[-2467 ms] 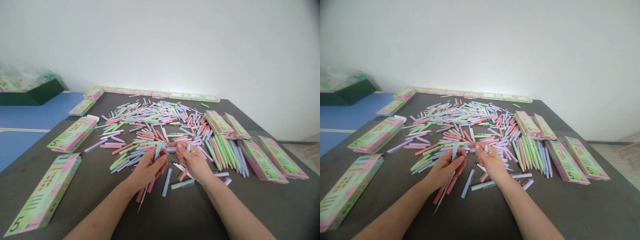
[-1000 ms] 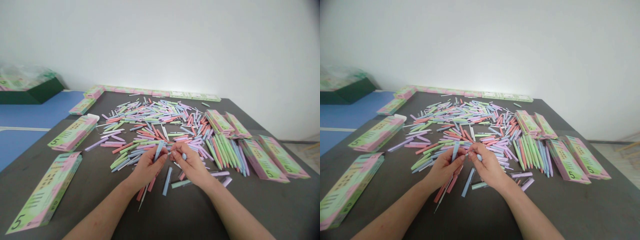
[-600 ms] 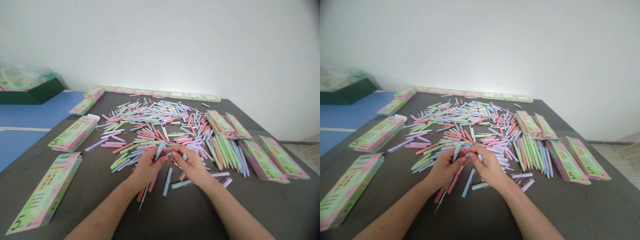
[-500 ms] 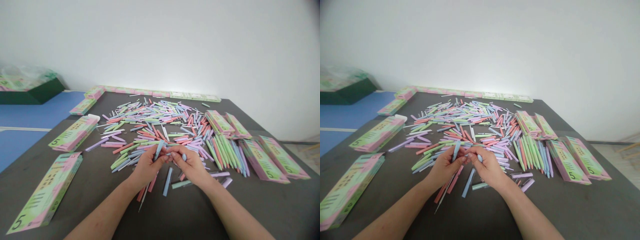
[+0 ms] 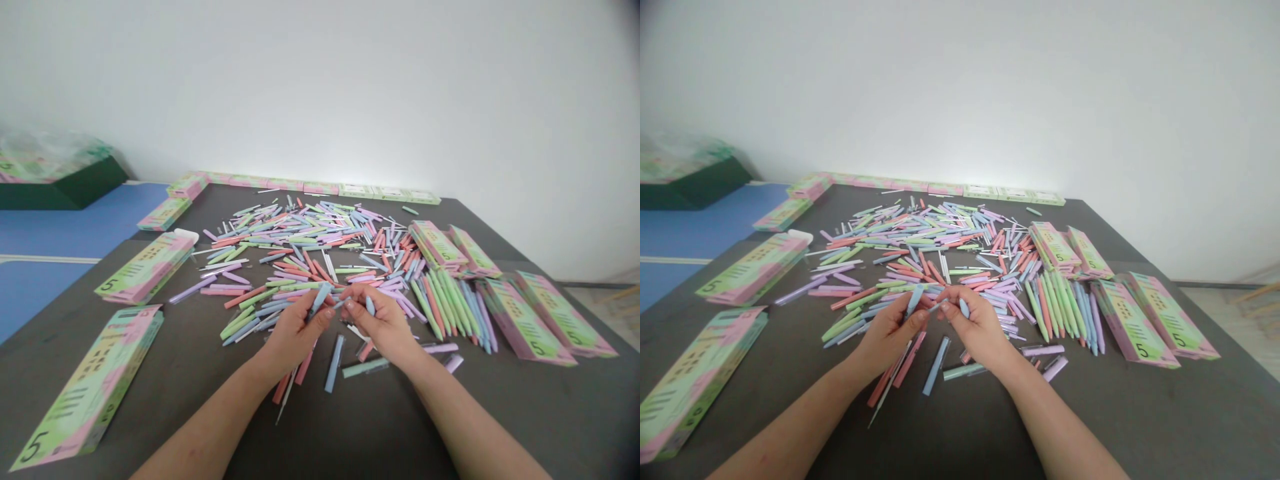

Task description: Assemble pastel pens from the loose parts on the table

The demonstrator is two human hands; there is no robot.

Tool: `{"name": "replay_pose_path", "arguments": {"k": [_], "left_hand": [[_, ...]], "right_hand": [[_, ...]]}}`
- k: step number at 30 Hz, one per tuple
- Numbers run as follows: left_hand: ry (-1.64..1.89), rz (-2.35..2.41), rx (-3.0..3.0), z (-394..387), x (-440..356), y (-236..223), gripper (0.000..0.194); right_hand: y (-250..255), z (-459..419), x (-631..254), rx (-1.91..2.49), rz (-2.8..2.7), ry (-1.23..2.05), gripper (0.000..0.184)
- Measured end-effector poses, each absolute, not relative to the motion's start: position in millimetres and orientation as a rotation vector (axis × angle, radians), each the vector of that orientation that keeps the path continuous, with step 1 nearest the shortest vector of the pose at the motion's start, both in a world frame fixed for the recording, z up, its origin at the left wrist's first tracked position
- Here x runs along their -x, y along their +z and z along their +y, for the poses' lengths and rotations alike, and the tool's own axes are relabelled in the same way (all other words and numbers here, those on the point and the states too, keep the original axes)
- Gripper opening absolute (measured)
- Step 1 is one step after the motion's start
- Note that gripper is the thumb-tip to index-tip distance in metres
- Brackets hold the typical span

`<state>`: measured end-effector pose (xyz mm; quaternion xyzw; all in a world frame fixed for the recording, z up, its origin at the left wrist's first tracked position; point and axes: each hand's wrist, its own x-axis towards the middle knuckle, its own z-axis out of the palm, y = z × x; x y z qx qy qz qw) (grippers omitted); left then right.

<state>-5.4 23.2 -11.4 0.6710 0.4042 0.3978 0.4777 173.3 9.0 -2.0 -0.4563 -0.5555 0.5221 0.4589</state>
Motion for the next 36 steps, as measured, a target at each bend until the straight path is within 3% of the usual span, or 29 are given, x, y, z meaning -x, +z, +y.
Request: {"name": "replay_pose_path", "arguments": {"k": [6,14,23,36], "left_hand": [[0.958,0.965,-1.585,22,9,-13,0.039],[0.933,0.927,-1.742,20,8,-13,0.033],[0.958,0.922,-1.832,20,9,-11,0.031],[1.054,0.968,-1.967,24,12,-15,0.028]], "right_hand": [[7,12,-177,0.909,-1.067,1.375,0.024],[9,8,-174,0.964,-1.124,1.341,0.028],[1,6,-176,1.09,-1.402,1.162,0.02],[-3,7,-165,1.078,-1.231,1.32,0.029]]}}
